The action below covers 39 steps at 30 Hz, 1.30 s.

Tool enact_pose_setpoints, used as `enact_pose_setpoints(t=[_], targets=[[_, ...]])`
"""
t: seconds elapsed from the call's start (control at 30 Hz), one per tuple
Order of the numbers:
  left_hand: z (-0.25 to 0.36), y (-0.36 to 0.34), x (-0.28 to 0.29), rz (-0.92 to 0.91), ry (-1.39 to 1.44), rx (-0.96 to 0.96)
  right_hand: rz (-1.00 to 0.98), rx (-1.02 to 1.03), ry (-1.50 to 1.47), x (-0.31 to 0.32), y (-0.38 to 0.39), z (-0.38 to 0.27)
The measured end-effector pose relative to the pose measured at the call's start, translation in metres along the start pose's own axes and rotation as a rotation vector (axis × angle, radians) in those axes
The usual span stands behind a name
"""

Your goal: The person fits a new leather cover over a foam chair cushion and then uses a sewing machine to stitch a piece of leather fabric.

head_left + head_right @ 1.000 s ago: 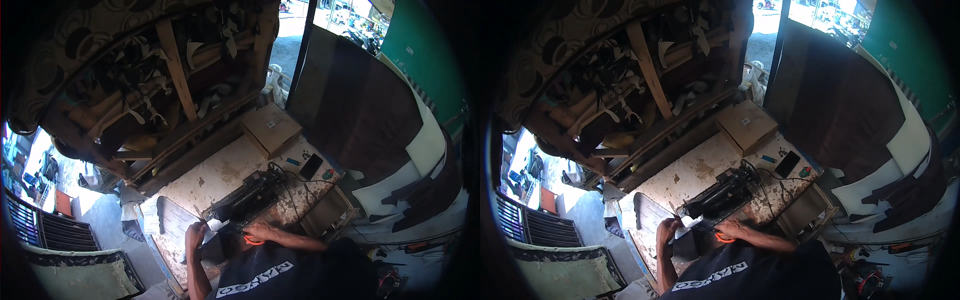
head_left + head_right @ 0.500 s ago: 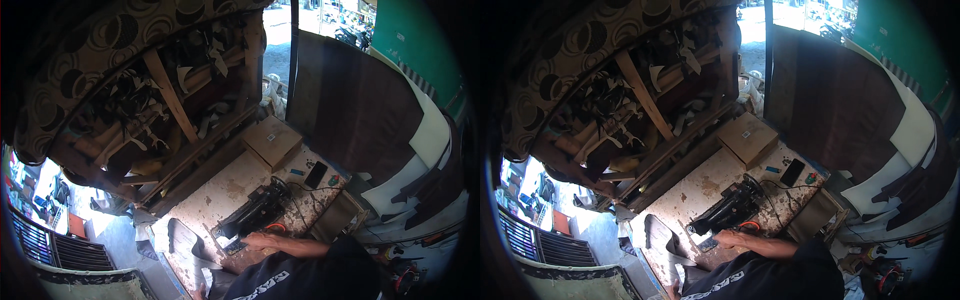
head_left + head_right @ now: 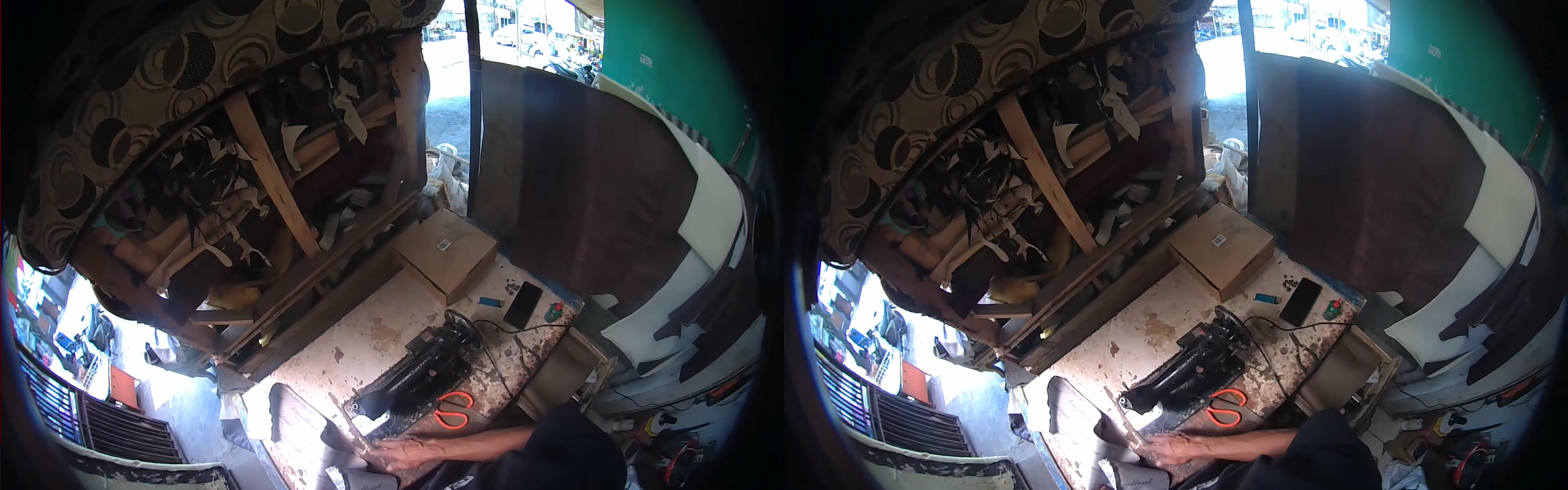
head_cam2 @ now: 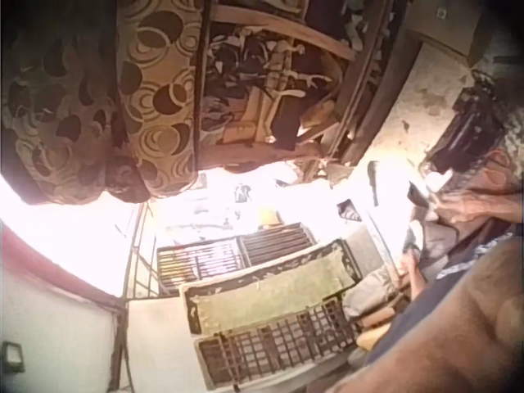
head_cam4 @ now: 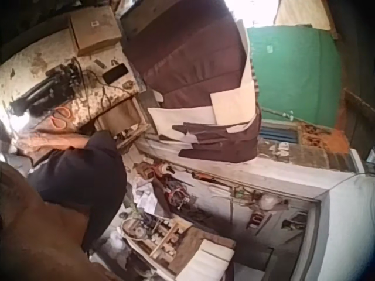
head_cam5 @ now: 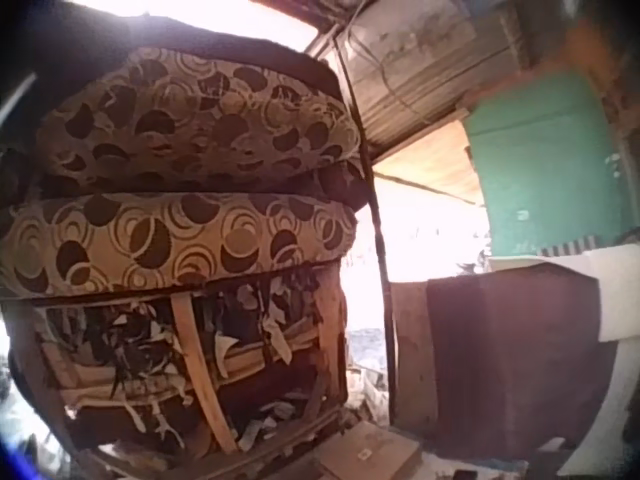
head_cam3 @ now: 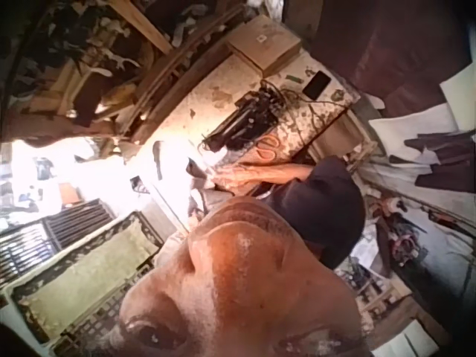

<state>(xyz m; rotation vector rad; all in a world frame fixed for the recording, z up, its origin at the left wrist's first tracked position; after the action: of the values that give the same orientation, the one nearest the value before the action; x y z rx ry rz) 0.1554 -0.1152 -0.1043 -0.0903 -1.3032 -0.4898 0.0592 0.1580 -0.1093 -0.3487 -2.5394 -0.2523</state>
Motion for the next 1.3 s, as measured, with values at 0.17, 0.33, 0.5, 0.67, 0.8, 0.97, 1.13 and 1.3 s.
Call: enact_pose_setpoints(t=[0.17,0.33,0.5,0.67,0.8,0.97,1.13,1.3], targets=[[-0.065,0.009,-0.036,0.112,0.007,0.002,0.186,0.077,0.394,-0.021,0.027,0.028],[-0.178,0.017,-0.050,0.266,0.115,0.005,0.257,0.068,0.439,-0.025,0.033,0.005],[-0.115,0.023,-0.010,0.160,0.776,-0.160,0.327,0.037,0.418,-0.016,0.029,0.007],[-0.113,0.004,0.056,-0.016,0.932,-0.250,0.598,0.012,0.040,0.000,0.023,0.001],[-0.044,0.058,0.131,0.234,0.506,-0.663,0.488,0.185,-0.280,-0.040,0.006,-0.055],[0.058,0.183,0.102,-0.140,-0.153,-1.114,0.091,0.264,-0.314,-0.164,-0.037,-0.112],[0.005,0.233,-0.005,-0.010,-0.113,-1.032,-0.091,0.234,-0.209,-0.216,0.011,-0.093],[-0.041,0.253,-0.049,-0.237,0.275,-0.869,-0.339,0.250,0.172,-0.229,0.079,-0.026]])
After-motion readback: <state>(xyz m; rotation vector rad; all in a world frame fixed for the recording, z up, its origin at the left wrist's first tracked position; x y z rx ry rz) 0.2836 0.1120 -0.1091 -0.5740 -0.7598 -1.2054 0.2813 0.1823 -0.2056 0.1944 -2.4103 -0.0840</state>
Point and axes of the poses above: each hand's wrist, its own y-axis away from the middle knuckle, its own x-axis out of the back of the hand, z = x × y, the point moved 8 cm from there along -y, towards the middle knuckle, and after that the axes turned 3 degrees about -y, right-handed, at the moved point
